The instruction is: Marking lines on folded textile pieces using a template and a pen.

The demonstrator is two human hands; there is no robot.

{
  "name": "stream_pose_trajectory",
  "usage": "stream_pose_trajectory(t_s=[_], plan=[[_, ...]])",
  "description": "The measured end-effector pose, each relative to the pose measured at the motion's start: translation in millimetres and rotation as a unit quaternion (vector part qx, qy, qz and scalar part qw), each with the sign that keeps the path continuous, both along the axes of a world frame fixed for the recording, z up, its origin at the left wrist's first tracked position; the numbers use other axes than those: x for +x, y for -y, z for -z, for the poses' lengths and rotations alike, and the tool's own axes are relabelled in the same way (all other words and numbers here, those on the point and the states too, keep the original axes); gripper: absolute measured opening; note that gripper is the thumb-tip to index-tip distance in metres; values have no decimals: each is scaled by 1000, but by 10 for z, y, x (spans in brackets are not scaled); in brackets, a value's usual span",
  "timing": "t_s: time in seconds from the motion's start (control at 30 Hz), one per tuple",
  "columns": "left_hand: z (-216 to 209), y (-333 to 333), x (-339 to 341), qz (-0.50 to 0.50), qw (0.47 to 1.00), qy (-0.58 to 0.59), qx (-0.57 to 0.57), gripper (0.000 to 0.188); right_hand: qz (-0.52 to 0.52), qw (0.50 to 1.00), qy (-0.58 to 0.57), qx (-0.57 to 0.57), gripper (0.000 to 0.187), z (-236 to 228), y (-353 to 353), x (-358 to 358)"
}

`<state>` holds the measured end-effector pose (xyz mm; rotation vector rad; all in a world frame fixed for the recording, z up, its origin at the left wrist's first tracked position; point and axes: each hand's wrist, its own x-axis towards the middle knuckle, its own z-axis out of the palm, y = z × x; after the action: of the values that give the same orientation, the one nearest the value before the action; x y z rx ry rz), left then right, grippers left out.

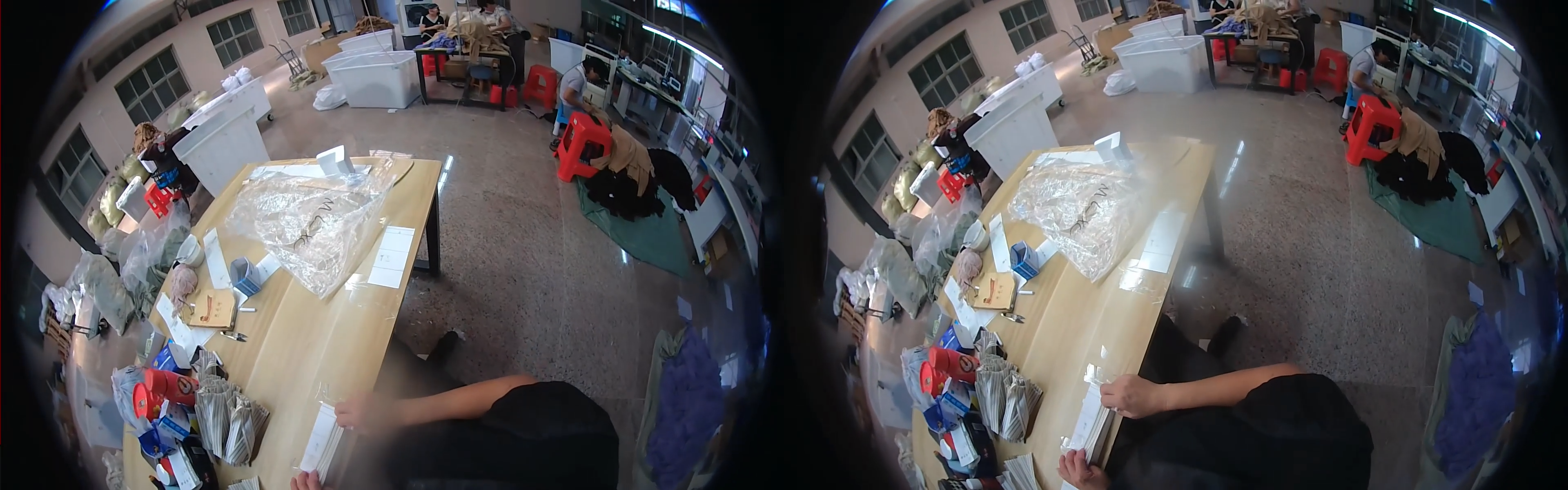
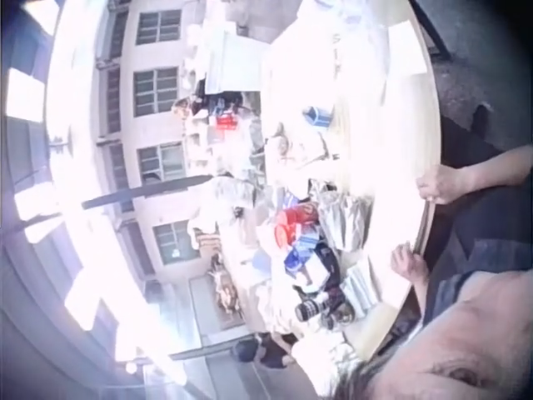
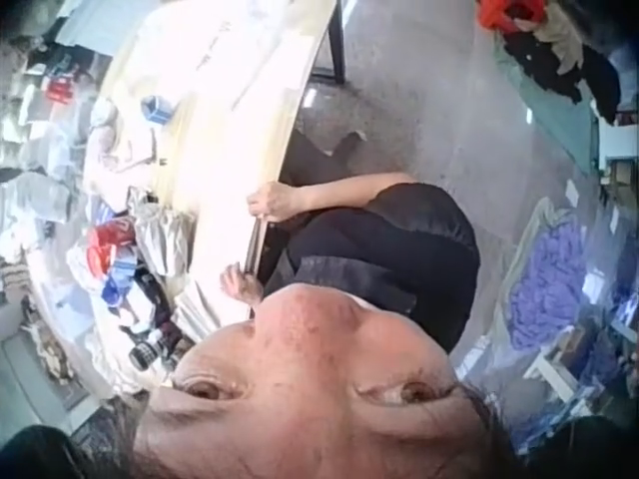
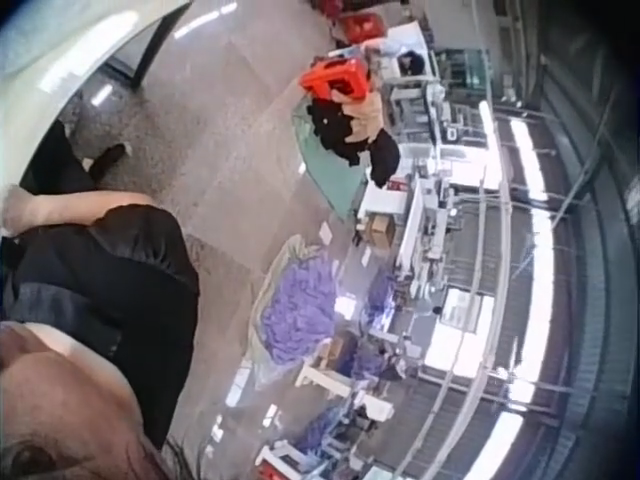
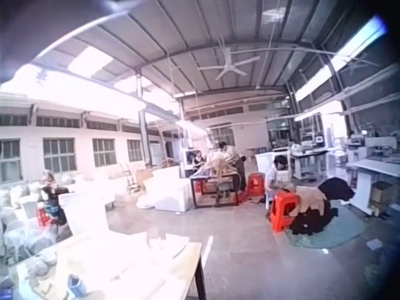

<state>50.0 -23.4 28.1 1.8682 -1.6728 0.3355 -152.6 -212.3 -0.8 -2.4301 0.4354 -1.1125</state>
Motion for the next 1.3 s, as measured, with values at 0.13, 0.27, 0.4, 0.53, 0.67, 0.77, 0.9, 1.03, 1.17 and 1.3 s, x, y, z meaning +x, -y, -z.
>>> stream_pose_trajectory(t_s=[0.13,0.27,0.4,0.53,0.67,0.77,0.9,1.03,1.17,1.3], plan=[[-120,68,-302,-31,995,92,-5,34,-6,1000,2,9,18,-44,-58,0],[138,247,-340,69,997,-15,32,50,-19,997,-29,68,15,-110,-118,47],[23,795,-601,124,988,-66,65,40,25,997,-55,39,12,-113,58,-88],[-61,812,-642,93,991,-65,70,50,34,999,-32,10,15,-195,101,-62],[25,735,-644,65,993,-66,70,52,43,997,-61,14,15,9,78,-18],[35,706,-659,55,992,-68,90,53,53,996,-66,42,17,-24,30,-15],[7,673,-733,37,992,-73,95,53,72,993,-77,47,18,-16,-27,-6],[-9,734,-746,46,994,-71,70,52,92,992,-75,52,18,-91,-34,1],[-35,827,-705,53,994,-69,73,51,95,990,-81,72,15,-109,-14,24],[3,870,-698,35,994,-49,94,48,76,990,-88,81,11,-136,65,69]])
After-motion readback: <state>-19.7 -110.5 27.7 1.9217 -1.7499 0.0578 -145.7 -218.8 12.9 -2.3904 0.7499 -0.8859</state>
